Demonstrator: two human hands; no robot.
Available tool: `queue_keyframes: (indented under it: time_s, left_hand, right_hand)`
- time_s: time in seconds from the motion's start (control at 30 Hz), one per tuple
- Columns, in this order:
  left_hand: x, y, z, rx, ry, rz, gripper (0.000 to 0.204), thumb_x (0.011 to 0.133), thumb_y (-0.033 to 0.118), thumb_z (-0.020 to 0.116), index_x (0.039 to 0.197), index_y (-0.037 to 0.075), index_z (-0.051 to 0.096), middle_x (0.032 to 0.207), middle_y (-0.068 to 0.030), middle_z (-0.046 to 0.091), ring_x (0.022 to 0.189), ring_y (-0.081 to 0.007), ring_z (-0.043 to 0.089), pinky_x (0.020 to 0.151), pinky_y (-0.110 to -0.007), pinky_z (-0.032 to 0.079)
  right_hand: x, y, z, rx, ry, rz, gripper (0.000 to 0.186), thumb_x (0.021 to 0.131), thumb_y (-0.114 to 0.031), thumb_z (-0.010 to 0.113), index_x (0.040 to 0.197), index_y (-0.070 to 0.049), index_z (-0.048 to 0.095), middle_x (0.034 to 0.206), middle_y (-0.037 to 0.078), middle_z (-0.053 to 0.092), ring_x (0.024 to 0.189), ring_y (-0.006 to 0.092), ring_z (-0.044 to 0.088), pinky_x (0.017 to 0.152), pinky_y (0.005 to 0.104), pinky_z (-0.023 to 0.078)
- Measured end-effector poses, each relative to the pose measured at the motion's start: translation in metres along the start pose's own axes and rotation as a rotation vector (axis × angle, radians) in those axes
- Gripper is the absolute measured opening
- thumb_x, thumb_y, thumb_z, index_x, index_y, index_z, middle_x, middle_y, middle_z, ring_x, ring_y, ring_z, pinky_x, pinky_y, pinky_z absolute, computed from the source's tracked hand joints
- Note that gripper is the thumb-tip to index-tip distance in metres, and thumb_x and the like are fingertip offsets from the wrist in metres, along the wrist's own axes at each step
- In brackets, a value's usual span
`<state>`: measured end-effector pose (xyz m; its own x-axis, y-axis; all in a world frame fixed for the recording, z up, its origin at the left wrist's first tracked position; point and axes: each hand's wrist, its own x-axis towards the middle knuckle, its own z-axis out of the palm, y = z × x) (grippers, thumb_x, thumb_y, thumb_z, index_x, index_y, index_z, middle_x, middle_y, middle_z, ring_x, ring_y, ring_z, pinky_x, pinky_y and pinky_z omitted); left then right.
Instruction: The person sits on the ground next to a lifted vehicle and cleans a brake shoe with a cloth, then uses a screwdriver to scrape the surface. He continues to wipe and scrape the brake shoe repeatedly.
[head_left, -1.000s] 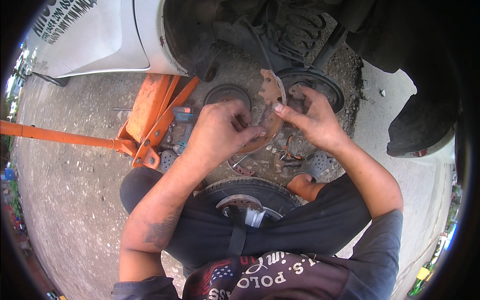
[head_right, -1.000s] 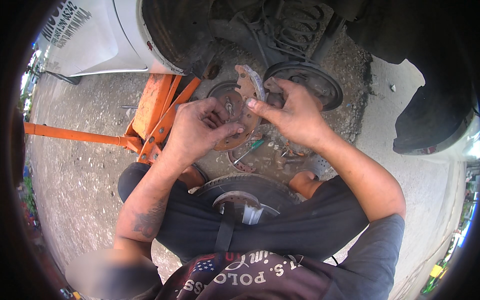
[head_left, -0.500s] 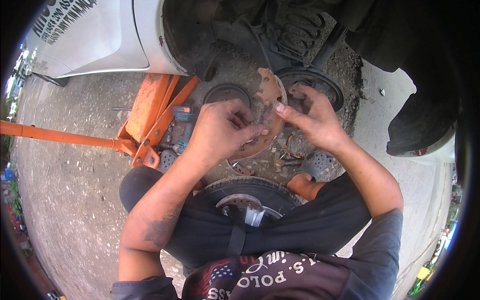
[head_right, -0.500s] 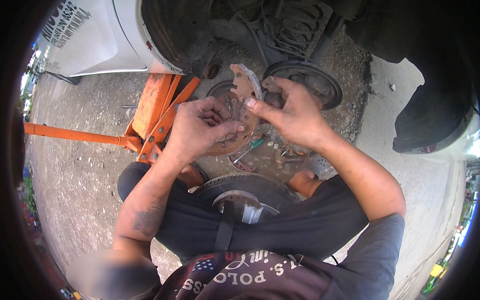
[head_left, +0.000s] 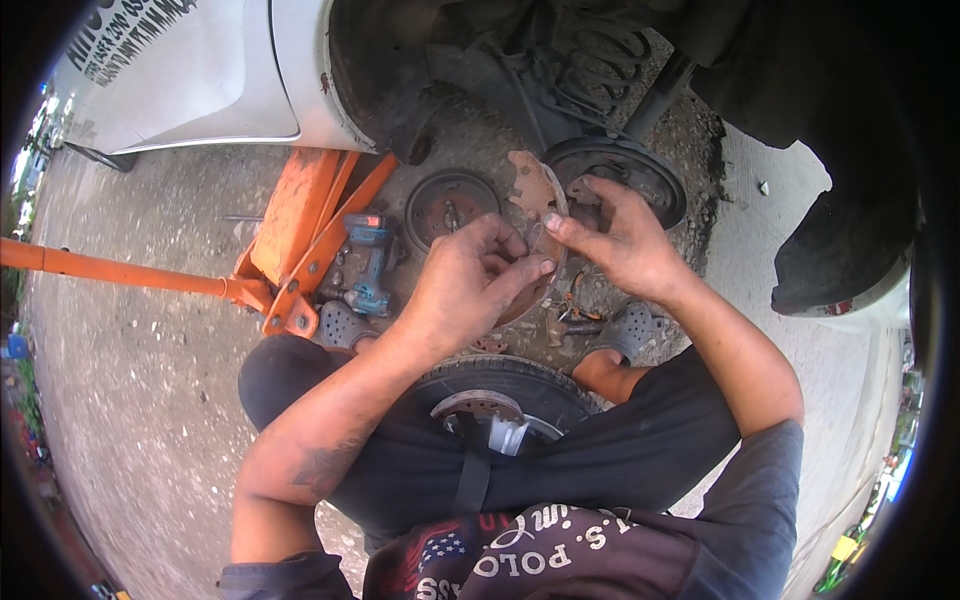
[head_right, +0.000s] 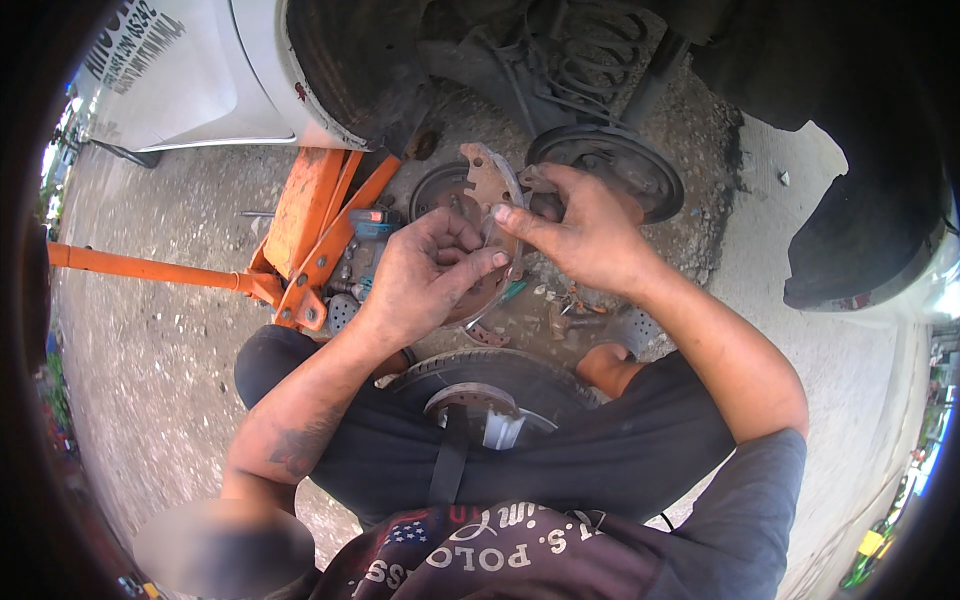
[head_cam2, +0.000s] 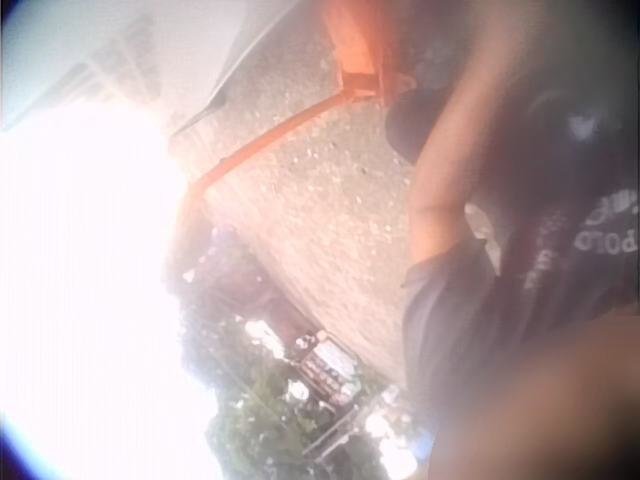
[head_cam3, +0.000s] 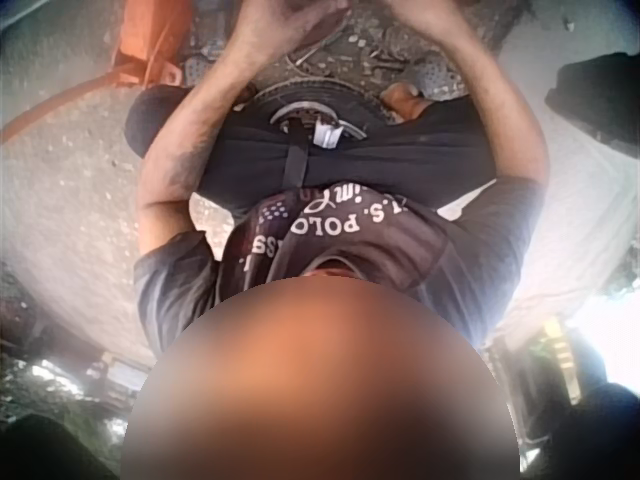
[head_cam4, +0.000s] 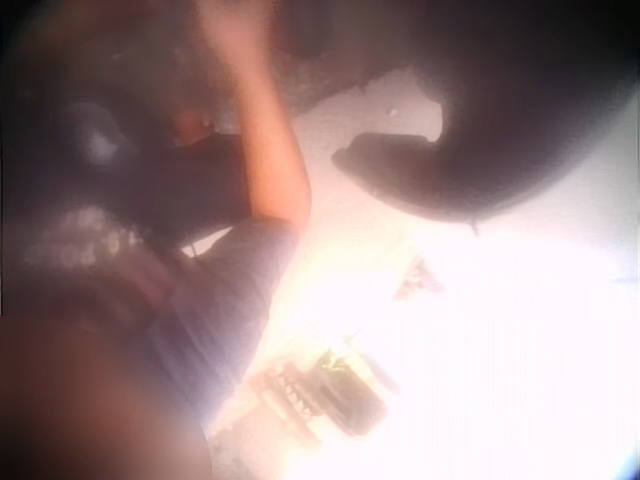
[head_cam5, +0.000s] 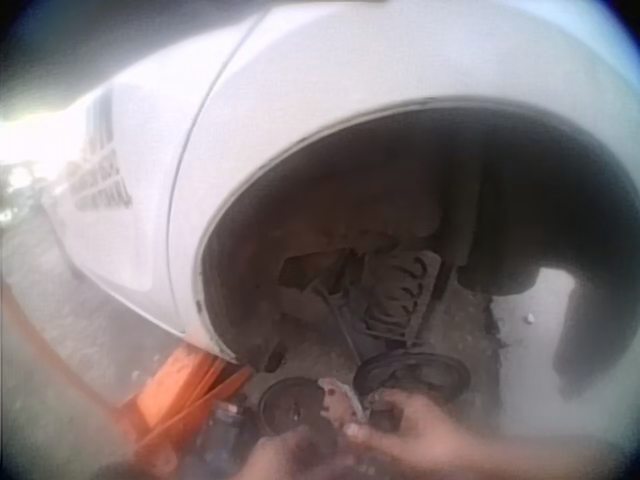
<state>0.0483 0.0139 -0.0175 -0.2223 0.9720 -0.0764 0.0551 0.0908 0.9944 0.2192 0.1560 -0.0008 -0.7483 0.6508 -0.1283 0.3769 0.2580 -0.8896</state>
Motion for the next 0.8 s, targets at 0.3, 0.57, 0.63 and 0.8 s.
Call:
queue_keyframes:
  time_s: [0.3, 0.57, 0.63, 0.8]
  left_hand:
    - [-0.002, 0.001, 0.004, 0.143, 0.069, 0.002, 0.027, 0.087, 0.019, 0.079, 0.088, -0.003, 0.065, 0.071, -0.0127, 0.071, 0.065, -0.0158, 0.071, 0.056, -0.030, 0.053]
    - [-0.010, 0.004, 0.010, 0.293, -0.029, 0.098, 0.024, 0.088, 0.015, 0.078, 0.087, -0.004, 0.063, 0.069, -0.0145, 0.071, 0.062, -0.0145, 0.071, 0.052, -0.027, 0.052]
    - [-0.010, 0.003, 0.011, 0.289, -0.037, 0.114, 0.024, 0.088, 0.015, 0.078, 0.087, -0.004, 0.063, 0.070, -0.0149, 0.071, 0.063, -0.0160, 0.072, 0.052, -0.028, 0.053]
    - [-0.013, 0.000, 0.013, 0.312, -0.052, 0.119, 0.023, 0.089, 0.015, 0.077, 0.087, -0.003, 0.064, 0.070, -0.0137, 0.071, 0.063, -0.0170, 0.073, 0.053, -0.030, 0.055]
  right_hand:
    - [-0.007, -0.029, -0.015, -0.394, 0.124, -0.303, 0.053, 0.097, -0.032, 0.060, 0.136, 0.005, 0.054, 0.117, 0.020, 0.063, 0.105, 0.0355, 0.064, 0.093, 0.0404, 0.050]
    - [-0.012, -0.045, -0.015, -0.749, -0.043, -0.548, 0.040, 0.088, -0.006, 0.058, 0.127, -0.001, 0.064, 0.111, 0.016, 0.060, 0.104, 0.0335, 0.055, 0.093, 0.0428, 0.049]
    - [-0.012, -0.044, -0.015, -0.791, -0.061, -0.582, 0.039, 0.086, -0.004, 0.059, 0.125, -0.002, 0.065, 0.111, 0.016, 0.060, 0.105, 0.0333, 0.054, 0.094, 0.0434, 0.048]
    - [-0.013, -0.047, -0.018, -0.691, -0.100, -0.543, 0.036, 0.081, -0.001, 0.059, 0.116, 0.000, 0.068, 0.104, 0.016, 0.059, 0.101, 0.0327, 0.053, 0.092, 0.0438, 0.045]
